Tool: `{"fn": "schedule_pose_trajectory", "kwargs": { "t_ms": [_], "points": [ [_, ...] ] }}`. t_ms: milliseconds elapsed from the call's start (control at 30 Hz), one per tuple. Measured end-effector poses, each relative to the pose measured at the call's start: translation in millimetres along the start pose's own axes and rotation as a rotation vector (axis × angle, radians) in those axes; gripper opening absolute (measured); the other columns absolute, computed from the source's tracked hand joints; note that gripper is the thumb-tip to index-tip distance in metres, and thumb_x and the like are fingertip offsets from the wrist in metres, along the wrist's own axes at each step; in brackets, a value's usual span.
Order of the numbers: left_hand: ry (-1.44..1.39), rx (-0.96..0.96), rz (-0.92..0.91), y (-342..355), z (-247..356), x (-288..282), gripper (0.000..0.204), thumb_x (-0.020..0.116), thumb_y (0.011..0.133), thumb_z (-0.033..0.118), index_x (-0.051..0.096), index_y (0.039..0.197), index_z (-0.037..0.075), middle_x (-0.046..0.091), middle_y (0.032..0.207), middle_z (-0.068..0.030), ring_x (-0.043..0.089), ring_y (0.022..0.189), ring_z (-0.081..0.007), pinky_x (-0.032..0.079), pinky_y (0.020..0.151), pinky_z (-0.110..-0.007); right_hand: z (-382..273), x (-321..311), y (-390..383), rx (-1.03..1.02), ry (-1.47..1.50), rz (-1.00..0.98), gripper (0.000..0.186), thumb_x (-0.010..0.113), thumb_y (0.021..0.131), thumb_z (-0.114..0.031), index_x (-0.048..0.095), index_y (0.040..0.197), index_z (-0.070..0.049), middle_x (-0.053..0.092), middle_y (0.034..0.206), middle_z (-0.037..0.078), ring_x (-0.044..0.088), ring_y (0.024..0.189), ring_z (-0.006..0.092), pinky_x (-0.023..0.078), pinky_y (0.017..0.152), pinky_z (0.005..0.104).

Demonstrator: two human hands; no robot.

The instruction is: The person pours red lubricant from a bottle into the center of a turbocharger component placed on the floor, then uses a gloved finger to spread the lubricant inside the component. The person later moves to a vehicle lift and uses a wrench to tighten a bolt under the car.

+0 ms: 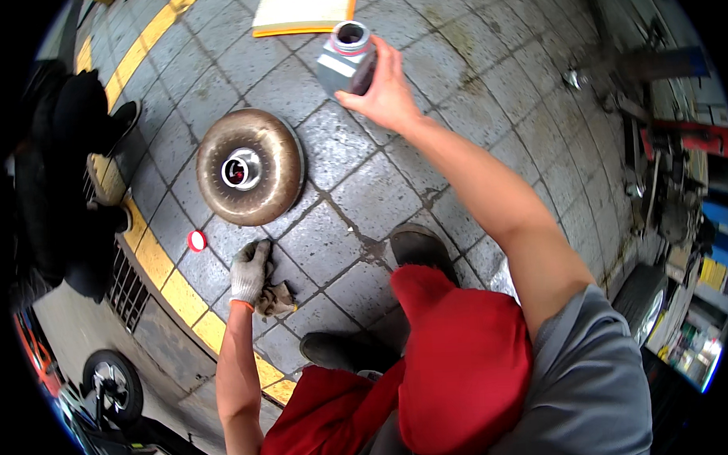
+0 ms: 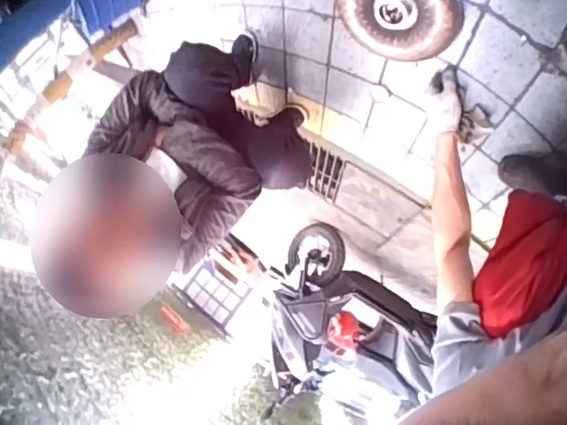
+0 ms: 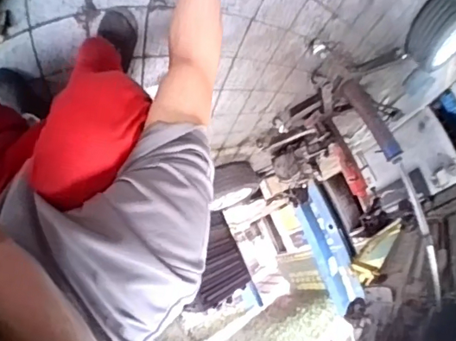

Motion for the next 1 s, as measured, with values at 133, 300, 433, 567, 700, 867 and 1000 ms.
{"fn": "schedule_pose_trajectory", "kwargs": {
  "t_ms": [133, 300, 433, 567, 700, 867, 1000],
  "points": [
    [0.085, -0.018, -0.056, -11, 33, -6, 0.047, 0.064, 0.105, 0.045, 0.077, 0.118, 0.001, 0.076, 0.084, -0.0101, 0.071, 0.070, -0.0172, 0.055, 0.074, -0.036, 12, 1, 0, -0.055, -0.018, 0.026, 0.126, 0.097, 0.074, -0.036, 0.017, 0.163, 0.002, 0.034, 0.154, 0.028, 0.045, 0.142, 0.0405, 0.046, 0.118, 0.0513],
    [0.220, -0.022, -0.037, -17, 36, -20, 0.052, 0.060, 0.105, 0.053, 0.078, 0.117, 0.005, 0.079, 0.088, -0.0109, 0.075, 0.089, -0.0223, 0.055, 0.089, -0.039, 8, 10, -1, -0.071, 0.059, 0.037, 0.124, 0.098, 0.078, -0.030, 0.015, 0.164, 0.005, 0.030, 0.157, 0.026, 0.041, 0.145, 0.0380, 0.048, 0.117, 0.0489],
    [0.247, 0.008, -0.035, -16, 30, -22, 0.058, 0.057, 0.104, 0.058, 0.076, 0.127, 0.008, 0.081, 0.095, -0.0138, 0.077, 0.102, -0.0327, 0.056, 0.096, -0.044, 24, 9, -1, -0.087, 0.055, 0.013, 0.125, 0.095, 0.083, -0.031, 0.008, 0.167, 0.002, 0.026, 0.164, 0.024, 0.040, 0.148, 0.0361, 0.047, 0.117, 0.0508],
    [0.215, 0.062, 0.002, -15, 13, -19, 0.056, 0.058, 0.102, 0.057, 0.078, 0.123, 0.009, 0.080, 0.096, -0.0144, 0.077, 0.101, -0.0329, 0.056, 0.096, -0.045, 22, 9, -1, -0.092, 0.081, 0.011, 0.128, 0.096, 0.082, -0.028, 0.006, 0.168, 0.003, 0.021, 0.168, 0.026, 0.034, 0.153, 0.0385, 0.045, 0.120, 0.0527],
    [0.214, 0.110, 0.010, -14, 5, -16, 0.054, 0.058, 0.102, 0.056, 0.078, 0.119, 0.009, 0.080, 0.099, -0.0155, 0.076, 0.103, -0.0352, 0.056, 0.095, -0.048, 10, 8, -4, -0.097, 0.097, -0.024, 0.125, 0.093, 0.086, -0.025, 0.004, 0.169, 0.001, 0.020, 0.169, 0.026, 0.032, 0.154, 0.0377, 0.043, 0.121, 0.0518],
    [0.179, 0.139, 0.001, -11, 4, -15, 0.052, 0.058, 0.102, 0.054, 0.078, 0.119, 0.009, 0.079, 0.109, -0.0194, 0.074, 0.108, -0.0399, 0.056, 0.096, -0.050, 13, 4, 0, -0.136, 0.004, -0.035, 0.121, 0.090, 0.089, -0.021, 0.002, 0.168, 0.002, 0.019, 0.169, 0.027, 0.031, 0.154, 0.0366, 0.035, 0.126, 0.0502],
    [0.218, 0.139, -0.013, -13, 0, -15, 0.052, 0.057, 0.102, 0.054, 0.078, 0.121, 0.010, 0.079, 0.114, -0.0189, 0.074, 0.112, -0.0391, 0.055, 0.100, -0.050, -1, 9, -8, -0.085, 0.146, -0.073, 0.117, 0.087, 0.093, -0.019, 0.000, 0.167, 0.003, 0.018, 0.171, 0.028, 0.027, 0.157, 0.0368, 0.023, 0.131, 0.0490]
  ]
}}
Point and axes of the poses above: each hand's wrist, its own y-axis towards the middle knuckle, its own x-axis out of the palm, z = x × y, the point moved 1 cm from there along y, towards the middle knuckle
